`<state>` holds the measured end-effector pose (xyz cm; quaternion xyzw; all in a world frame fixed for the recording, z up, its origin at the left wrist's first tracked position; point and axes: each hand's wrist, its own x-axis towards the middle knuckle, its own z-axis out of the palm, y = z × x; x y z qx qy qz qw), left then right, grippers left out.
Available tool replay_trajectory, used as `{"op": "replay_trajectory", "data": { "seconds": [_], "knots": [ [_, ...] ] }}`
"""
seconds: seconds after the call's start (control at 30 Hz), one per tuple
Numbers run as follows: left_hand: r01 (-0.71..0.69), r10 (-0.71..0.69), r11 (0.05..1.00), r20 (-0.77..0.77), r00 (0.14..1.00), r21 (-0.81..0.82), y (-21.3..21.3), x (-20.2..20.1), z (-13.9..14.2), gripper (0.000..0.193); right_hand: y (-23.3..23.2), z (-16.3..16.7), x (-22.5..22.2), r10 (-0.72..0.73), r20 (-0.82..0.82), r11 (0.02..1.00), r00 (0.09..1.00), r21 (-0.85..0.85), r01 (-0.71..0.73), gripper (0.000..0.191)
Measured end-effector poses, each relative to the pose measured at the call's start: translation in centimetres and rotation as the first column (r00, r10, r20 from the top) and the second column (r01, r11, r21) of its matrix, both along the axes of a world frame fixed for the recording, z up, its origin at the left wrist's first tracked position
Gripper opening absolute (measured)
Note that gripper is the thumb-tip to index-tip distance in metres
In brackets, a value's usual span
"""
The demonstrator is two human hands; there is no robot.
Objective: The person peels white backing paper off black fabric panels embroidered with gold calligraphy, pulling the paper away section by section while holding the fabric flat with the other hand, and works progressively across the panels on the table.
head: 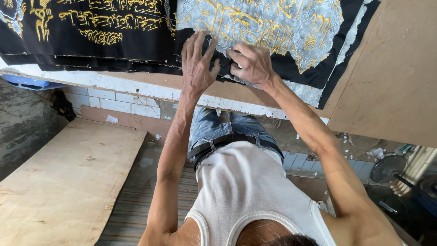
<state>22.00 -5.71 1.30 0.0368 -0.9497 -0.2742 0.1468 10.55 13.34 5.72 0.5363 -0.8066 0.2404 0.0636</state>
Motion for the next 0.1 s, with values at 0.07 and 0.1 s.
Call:
{"op": "replay_trajectory", "data": {
  "seconds": [0.07, 0.1],
  "knots": [
    [0.002, -0.002, 1.0, 0.024, 1.0, 0.011, -0.18, -0.22, 0.45, 0.07, -0.65, 0.27, 0.14, -0.001, -0.067, 1.0, 0.998, 0.019, 0.002, 0.028],
    [0.005, -0.006, 1.0, 0.023, 1.0, 0.015, -0.26, -0.23, 0.64, 0.07, -0.96, 0.33, 0.23, 0.01, -0.097, 1.0, 0.995, 0.013, -0.009, 0.027]
  ]
}}
